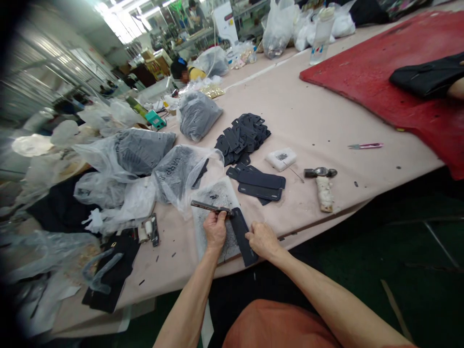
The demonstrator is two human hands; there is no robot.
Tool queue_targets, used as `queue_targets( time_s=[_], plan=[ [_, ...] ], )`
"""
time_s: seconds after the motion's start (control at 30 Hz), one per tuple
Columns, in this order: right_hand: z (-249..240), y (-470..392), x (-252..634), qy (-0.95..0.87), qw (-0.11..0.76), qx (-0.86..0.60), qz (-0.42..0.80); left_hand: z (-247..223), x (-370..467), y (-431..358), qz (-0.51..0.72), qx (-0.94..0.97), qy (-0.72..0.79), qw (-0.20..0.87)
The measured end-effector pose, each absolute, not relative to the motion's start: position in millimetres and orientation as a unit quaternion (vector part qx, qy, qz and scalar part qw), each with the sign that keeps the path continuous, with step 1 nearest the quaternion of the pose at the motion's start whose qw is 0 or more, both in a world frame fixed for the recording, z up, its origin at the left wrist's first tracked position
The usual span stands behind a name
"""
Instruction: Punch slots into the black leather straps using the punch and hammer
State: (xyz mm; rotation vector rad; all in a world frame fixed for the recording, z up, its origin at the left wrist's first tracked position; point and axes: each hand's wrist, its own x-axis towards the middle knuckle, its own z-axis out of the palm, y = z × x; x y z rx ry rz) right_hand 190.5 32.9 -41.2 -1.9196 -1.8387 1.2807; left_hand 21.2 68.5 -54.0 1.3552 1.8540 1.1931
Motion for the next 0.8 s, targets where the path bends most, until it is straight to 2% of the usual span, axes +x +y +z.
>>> queue_targets(
  time_s=[0.33, 0.5, 0.7, 0.8],
  plan=[
    [-45.6, 48.2, 189.1, -0.629, 0.115, -0.624, 0.451, -45.9, 16.0, 58.9, 0.424, 0.531, 0.686, 0.259],
    [-50.5, 40.3, 200.5, -0.647, 0.221, -0.56, 0.468, -41.8, 5.6, 59.9, 0.407, 0.519, 0.707, 0.255],
    [-44.4, 35.0, 204.0, -0.572, 0.309, -0.525, 0.55, -22.9, -11.4, 60.1, 0.256, 0.541, 0.789, 0.143],
    [-41.4, 30.5, 199.3, -0.532, 0.335, -0.507, 0.59, -9.1, -7.9, 58.9, 0.291, 0.576, 0.756, 0.109]
  ],
)
